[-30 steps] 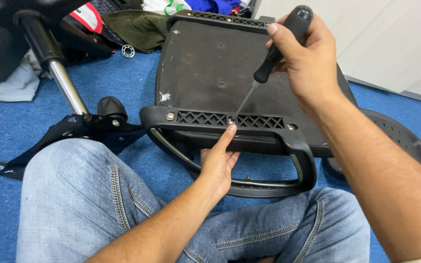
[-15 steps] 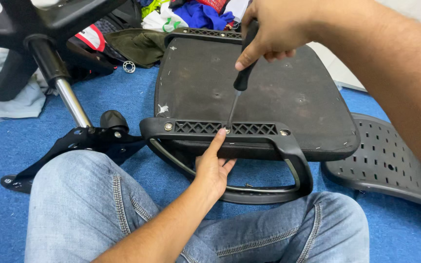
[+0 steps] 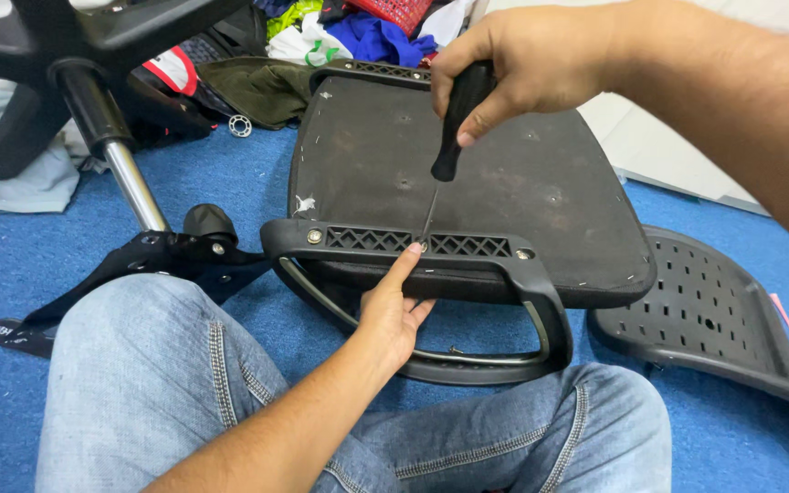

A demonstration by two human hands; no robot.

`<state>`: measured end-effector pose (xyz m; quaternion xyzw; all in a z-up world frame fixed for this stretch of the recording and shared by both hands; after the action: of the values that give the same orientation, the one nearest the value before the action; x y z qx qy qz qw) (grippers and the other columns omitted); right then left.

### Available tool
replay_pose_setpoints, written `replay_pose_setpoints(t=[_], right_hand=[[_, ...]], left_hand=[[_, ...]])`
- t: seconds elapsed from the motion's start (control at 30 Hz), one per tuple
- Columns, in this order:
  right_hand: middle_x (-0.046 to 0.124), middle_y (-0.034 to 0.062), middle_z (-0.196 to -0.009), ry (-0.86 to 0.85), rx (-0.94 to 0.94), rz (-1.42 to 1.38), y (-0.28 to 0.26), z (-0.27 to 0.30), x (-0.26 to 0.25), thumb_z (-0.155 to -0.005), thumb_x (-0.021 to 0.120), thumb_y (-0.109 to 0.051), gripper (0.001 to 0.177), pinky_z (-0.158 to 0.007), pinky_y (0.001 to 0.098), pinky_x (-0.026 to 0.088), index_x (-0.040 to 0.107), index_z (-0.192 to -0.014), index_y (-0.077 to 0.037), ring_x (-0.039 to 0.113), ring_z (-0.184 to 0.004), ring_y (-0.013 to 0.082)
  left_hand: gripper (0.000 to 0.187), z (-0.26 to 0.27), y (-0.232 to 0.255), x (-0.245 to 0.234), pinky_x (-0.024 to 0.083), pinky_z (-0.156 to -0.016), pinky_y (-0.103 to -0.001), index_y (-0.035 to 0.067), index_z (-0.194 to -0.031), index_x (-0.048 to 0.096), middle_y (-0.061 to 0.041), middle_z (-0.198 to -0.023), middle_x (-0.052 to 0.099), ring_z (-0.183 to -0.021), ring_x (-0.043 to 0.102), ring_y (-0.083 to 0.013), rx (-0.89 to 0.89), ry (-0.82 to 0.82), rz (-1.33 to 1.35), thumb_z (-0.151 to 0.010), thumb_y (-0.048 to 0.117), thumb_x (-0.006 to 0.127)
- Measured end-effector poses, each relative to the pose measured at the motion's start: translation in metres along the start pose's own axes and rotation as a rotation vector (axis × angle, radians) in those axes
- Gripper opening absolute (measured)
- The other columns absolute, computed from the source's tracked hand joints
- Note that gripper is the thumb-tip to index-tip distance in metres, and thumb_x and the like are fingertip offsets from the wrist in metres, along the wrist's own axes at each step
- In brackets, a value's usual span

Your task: The person uses a screwdriver to remove screws from the underside of an office chair seat. They systematically loosen and remove multiple screws from the seat frame while sitting on the floor.

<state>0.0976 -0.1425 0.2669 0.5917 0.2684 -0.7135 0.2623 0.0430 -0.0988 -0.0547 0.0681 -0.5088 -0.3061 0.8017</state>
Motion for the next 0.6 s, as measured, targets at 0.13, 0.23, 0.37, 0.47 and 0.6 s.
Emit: replay_pose_setpoints(t=[0.13,0.23,0.37,0.47,0.6], right_hand=[[0.078,0.0031,-0.083,-0.052,0.186,0.098,-0.007,0.011,0.0,-0.078,0.083,-0.027,0.031,-0.068,0.0354,0.054,0.077,-0.107,-0.017,0.072,-0.075,0.0172],[0.077,0.0107,-0.09,-0.084,0.392,0.211,-0.011,0.013,0.0,-0.088,0.081,-0.036,0.038,-0.066,0.0365,0.056,0.076,-0.12,-0.018,0.074,-0.072,0.0239],[0.077,0.0196,-0.089,-0.024,0.557,0.176,-0.011,0.014,-0.006,-0.096,0.071,-0.045,0.046,-0.064,0.0319,0.059,0.069,-0.133,-0.018,0.078,-0.071,0.0266],[0.077,0.0198,-0.086,-0.019,0.635,0.03,0.0,0.017,0.0,-0.092,0.072,-0.041,0.054,-0.056,0.0293,0.061,0.062,-0.134,-0.008,0.077,-0.068,0.026],[0.078,0.021,-0.082,-0.297,0.787,0.23,0.017,0.022,0.004,-0.093,0.072,-0.063,0.074,-0.055,0.0388,0.051,0.079,-0.103,0.01,0.074,-0.075,0.0453]], left_hand=[[0.058,-0.001,0.001,-0.001,0.047,-0.107,-0.048,0.002,-0.122,0.065,-0.014,-0.122,0.071,-0.118,0.066,-0.0291,0.033,-0.024,-0.03,-0.075,0.03,0.084],[0.064,-0.002,0.0,-0.004,0.048,-0.108,-0.05,0.002,-0.126,0.06,-0.014,-0.126,0.069,-0.119,0.066,-0.0298,0.05,-0.029,-0.049,-0.075,0.031,0.084],[0.074,-0.003,0.0,-0.008,0.047,-0.106,-0.054,0.003,-0.132,0.056,-0.013,-0.129,0.067,-0.121,0.065,-0.0316,0.053,-0.056,-0.039,-0.073,0.036,0.083],[0.078,-0.004,-0.001,-0.01,0.046,-0.105,-0.058,-0.001,-0.135,0.054,-0.015,-0.132,0.066,-0.123,0.063,-0.0347,0.04,-0.069,-0.003,-0.076,0.041,0.081],[0.072,-0.004,-0.001,-0.009,0.046,-0.107,-0.057,-0.001,-0.133,0.056,-0.016,-0.132,0.067,-0.123,0.064,-0.0336,0.002,-0.033,-0.009,-0.08,0.041,0.08]])
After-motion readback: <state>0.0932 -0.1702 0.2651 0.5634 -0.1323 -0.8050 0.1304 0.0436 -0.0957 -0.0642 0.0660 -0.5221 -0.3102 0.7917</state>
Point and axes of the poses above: each hand's wrist, its own z-axis away from the middle knuckle, its own x-axis out of the palm, y = z × x, the point moved 6 cm from there along -z, towards the middle knuckle
